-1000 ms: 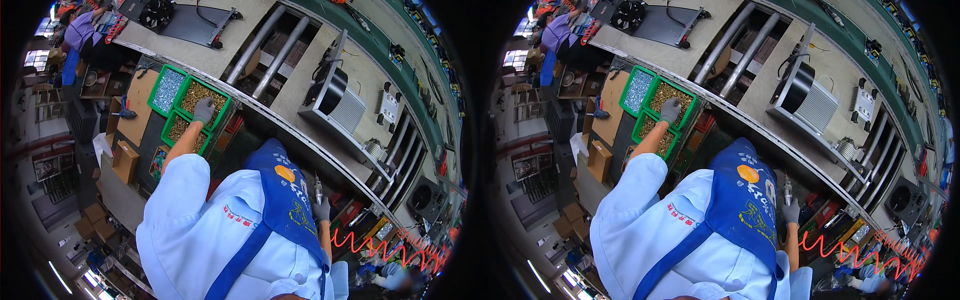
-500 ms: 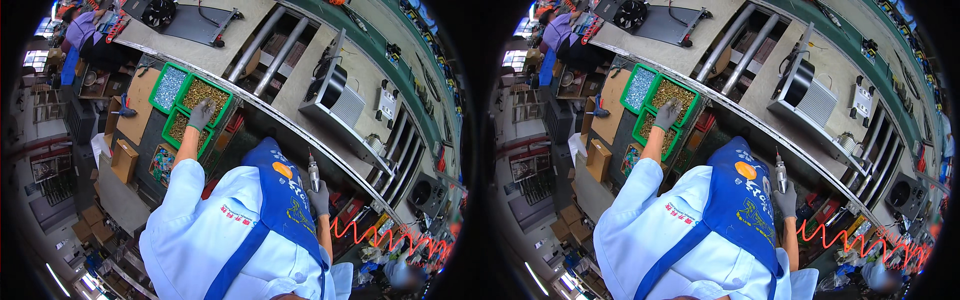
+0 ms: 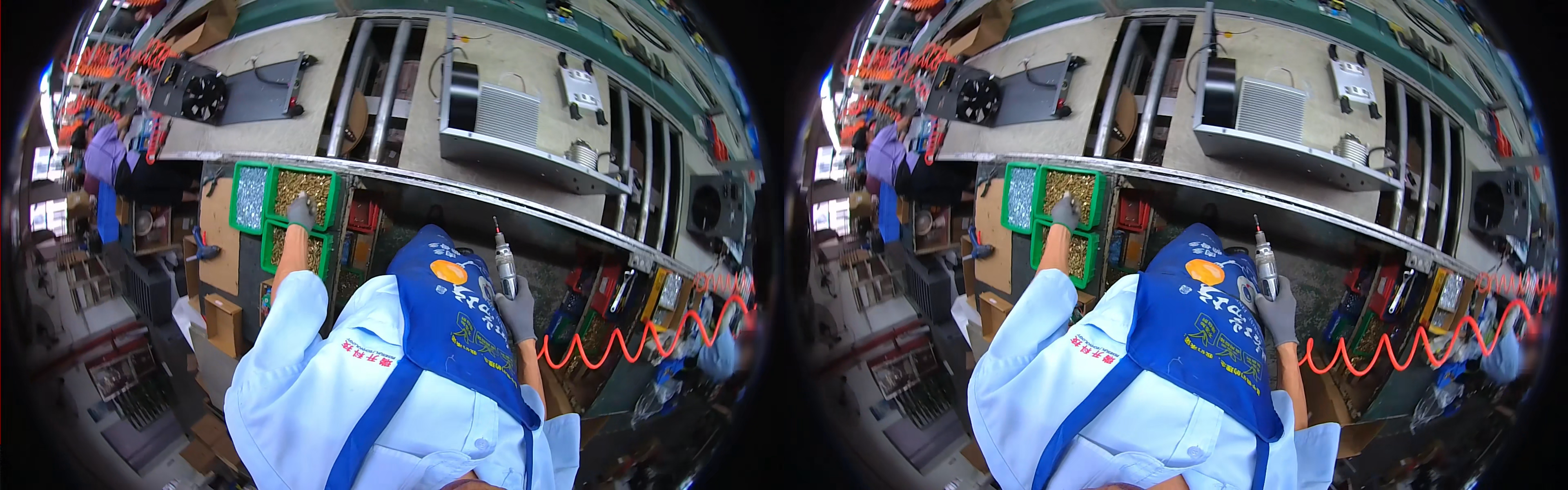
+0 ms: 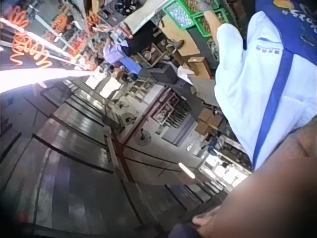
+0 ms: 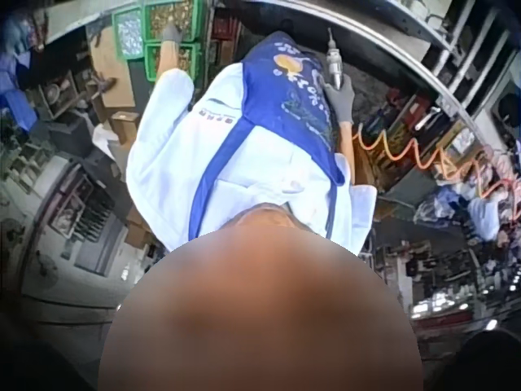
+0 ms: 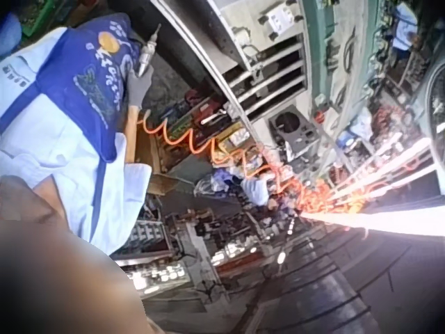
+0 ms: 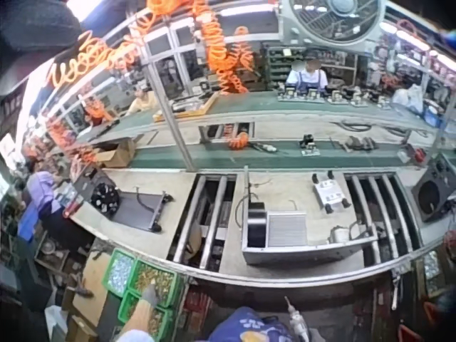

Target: Assembling electrical components onto a metal base using a pneumatic screwdriver.

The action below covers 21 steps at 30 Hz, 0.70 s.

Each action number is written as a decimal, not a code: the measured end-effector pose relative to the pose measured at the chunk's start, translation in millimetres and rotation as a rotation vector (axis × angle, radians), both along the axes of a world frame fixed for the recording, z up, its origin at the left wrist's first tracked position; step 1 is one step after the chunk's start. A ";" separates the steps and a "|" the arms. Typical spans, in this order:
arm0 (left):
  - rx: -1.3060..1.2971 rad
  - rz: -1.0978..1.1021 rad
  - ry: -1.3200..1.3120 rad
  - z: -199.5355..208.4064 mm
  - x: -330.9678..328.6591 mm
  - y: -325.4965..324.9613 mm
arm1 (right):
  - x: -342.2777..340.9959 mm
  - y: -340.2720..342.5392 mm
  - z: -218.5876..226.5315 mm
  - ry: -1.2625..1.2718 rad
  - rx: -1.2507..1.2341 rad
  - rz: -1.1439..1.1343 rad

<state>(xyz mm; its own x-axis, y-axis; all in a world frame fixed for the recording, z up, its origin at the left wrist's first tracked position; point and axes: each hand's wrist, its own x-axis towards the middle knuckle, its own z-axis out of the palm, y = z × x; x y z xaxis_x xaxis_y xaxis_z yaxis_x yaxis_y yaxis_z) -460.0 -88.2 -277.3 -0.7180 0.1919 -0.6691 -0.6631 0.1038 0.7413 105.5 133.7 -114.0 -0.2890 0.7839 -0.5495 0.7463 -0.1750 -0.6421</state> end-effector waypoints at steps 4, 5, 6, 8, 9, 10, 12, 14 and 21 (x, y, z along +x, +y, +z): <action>-1.163 -0.392 0.795 14.0 6.8 -23.3 | 16.7 -11.7 -6.4 -0.004 0.043 -0.070; -1.263 -0.419 0.818 19.3 7.1 -27.0 | 20.3 -14.0 -8.2 0.014 0.049 -0.071; -1.243 -0.400 0.828 23.8 7.9 -28.0 | 23.6 -15.1 -10.2 0.021 0.051 -0.077; -1.211 -0.392 0.873 31.6 4.8 -15.3 | 28.7 -16.2 -12.8 0.044 0.054 -0.100; -0.813 -0.166 0.691 33.8 6.4 -1.9 | 29.5 -16.2 -13.2 0.052 0.030 -0.108; -0.452 0.070 0.411 39.0 9.3 11.5 | 29.4 -15.9 -12.3 0.051 0.012 -0.110; -0.075 -0.177 0.265 49.0 32.0 46.1 | 28.8 -15.4 -7.6 0.093 0.046 -0.103; 0.364 -0.412 0.071 55.8 79.7 100.9 | 25.2 -15.0 0.3 0.119 0.067 -0.090; 0.569 -0.839 -0.518 106.6 260.9 240.2 | 11.9 -16.2 28.1 0.231 0.124 -0.091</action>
<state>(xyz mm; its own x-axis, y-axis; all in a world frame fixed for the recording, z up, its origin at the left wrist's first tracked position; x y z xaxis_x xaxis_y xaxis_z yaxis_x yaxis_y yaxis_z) -199.1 152.0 -170.7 0.1172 0.8522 -0.5098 -0.7835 0.3948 0.4798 117.4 117.5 -85.9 -0.3205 0.8695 -0.3757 0.5623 -0.1446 -0.8142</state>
